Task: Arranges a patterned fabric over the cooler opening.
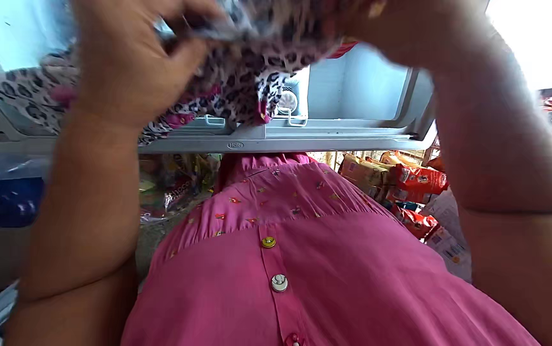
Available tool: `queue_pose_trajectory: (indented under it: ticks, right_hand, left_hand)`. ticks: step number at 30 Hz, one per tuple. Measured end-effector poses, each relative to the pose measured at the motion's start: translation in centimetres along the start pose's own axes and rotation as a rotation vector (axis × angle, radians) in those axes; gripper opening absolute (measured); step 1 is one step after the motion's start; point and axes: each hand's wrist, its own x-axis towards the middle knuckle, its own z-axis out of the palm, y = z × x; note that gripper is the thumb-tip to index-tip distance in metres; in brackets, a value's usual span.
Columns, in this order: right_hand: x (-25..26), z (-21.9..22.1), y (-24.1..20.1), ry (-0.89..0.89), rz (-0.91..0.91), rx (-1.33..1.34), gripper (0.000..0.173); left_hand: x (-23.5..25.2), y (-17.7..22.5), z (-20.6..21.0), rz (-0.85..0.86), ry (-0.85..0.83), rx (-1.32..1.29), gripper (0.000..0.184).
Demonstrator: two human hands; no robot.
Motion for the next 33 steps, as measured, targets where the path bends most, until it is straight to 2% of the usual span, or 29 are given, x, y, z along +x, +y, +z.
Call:
queue_pose_trajectory:
  ticks: [2, 4, 9, 12, 15, 20, 25, 29, 33]
  right_hand:
    - [-1.0, 4.0, 1.7, -0.252, 0.046, 0.106, 0.022]
    - [-1.7, 8.7, 4.2, -0.342, -0.018, 0.152, 0.017]
    - [-2.1, 16.5, 4.2, -0.343, 0.000, 0.231, 0.017]
    - [-2.3, 18.7, 3.5, -0.296, 0.048, 0.122, 0.020]
    - [-2.5, 19.3, 3.3, -0.219, 0.009, 0.058, 0.024]
    - [-3.9, 18.9, 5.3, -0.239, -0.019, 0.091, 0.028]
    - [-6.9, 16.5, 8.5, -0.217, -0.047, 0.061, 0.023]
    - [-8.9, 14.3, 11.2, -0.248, -0.106, 0.044, 0.020]
    - [-8.8, 13.3, 11.8, -0.289, -0.082, 0.026, 0.017]
  left_hand:
    - [-0.1, -0.4, 2.6, 0.095, -0.172, -0.001, 0.024]
    - [-0.7, -1.0, 4.8, 0.142, -0.264, -0.005, 0.020]
    - [-2.3, -0.6, 5.8, 0.134, -0.296, -0.032, 0.018]
    - [-2.8, -0.3, 5.7, 0.113, -0.290, -0.021, 0.018]
    - [-3.2, -0.7, 6.3, 0.110, -0.364, -0.030, 0.021]
    - [-4.0, -0.6, 7.4, 0.118, -0.399, 0.011, 0.034]
    - [-4.1, 0.2, 9.2, 0.158, -0.280, 0.160, 0.026]
    - [-3.1, 0.2, 11.9, 0.204, -0.261, 0.172, 0.021]
    - [-2.0, 1.4, 14.9, 0.251, -0.407, 0.148, 0.016]
